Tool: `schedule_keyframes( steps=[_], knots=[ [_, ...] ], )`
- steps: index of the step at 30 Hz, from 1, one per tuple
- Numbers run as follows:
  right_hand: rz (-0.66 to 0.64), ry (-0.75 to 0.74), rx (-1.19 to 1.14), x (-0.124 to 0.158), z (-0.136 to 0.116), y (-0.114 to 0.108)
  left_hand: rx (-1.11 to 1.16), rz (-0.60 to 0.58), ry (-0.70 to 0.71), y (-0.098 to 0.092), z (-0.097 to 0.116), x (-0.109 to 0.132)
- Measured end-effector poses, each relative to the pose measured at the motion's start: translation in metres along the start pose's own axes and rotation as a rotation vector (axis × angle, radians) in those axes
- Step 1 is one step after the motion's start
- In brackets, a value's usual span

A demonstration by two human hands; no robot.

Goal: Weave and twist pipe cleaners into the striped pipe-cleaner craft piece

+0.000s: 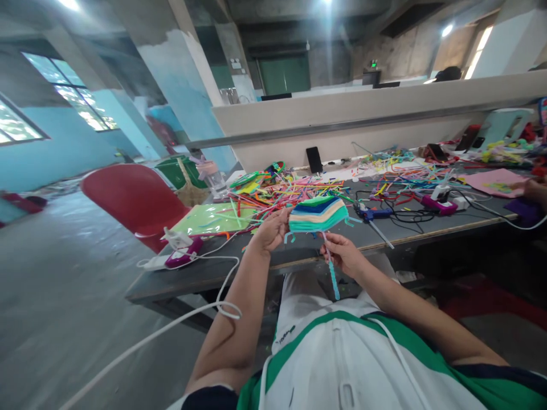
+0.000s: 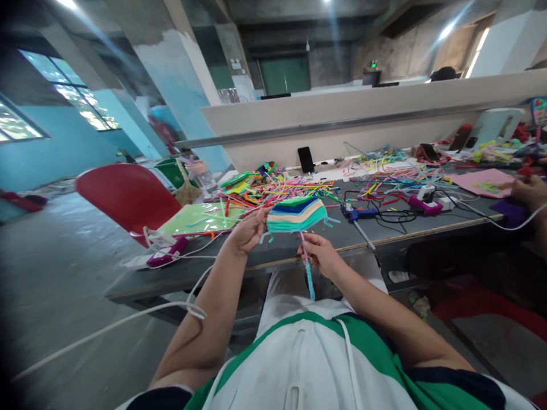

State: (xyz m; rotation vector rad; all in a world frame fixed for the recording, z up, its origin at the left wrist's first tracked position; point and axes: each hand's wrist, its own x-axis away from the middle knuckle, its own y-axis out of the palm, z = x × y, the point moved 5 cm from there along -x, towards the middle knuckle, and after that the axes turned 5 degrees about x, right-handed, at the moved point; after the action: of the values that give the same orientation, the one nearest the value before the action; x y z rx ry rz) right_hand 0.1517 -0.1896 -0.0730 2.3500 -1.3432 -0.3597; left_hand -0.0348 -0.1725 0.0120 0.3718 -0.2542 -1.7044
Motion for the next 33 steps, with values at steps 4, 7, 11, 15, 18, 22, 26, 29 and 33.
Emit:
schedule_keyframes(
  steps=[4,7,11,15,18,22,26,29,33],
  knots=[
    [-0.003,-0.018,0.034,0.001,0.006,-0.003,-0.049,-0.106,-0.045,-0.002,0.009,-0.013],
    [-0.010,-0.024,0.047,0.000,0.012,-0.005,-0.168,-0.118,-0.041,0.002,0.010,-0.026],
    [-0.026,0.004,0.012,-0.001,0.020,-0.005,-0.253,-0.141,-0.062,0.010,0.003,-0.034],
    [-0.057,0.041,-0.029,0.001,0.027,-0.001,-0.341,-0.132,-0.030,0.015,0.003,-0.034],
    [-0.059,0.057,-0.043,0.002,0.029,-0.001,-0.352,-0.130,-0.040,0.017,0.005,-0.032],
    [-0.041,0.058,-0.022,0.002,0.027,-0.003,-0.346,-0.131,-0.067,0.021,0.006,-0.028],
    [0.050,0.063,0.047,0.001,0.024,-0.008,-0.391,-0.143,-0.078,0.027,0.003,-0.022],
    [0.123,0.040,0.081,0.002,0.021,-0.010,-0.419,-0.200,-0.102,0.032,0.000,-0.020],
    [0.152,0.015,0.073,0.004,0.021,-0.010,-0.399,-0.219,-0.113,0.032,-0.001,-0.025]
  ],
)
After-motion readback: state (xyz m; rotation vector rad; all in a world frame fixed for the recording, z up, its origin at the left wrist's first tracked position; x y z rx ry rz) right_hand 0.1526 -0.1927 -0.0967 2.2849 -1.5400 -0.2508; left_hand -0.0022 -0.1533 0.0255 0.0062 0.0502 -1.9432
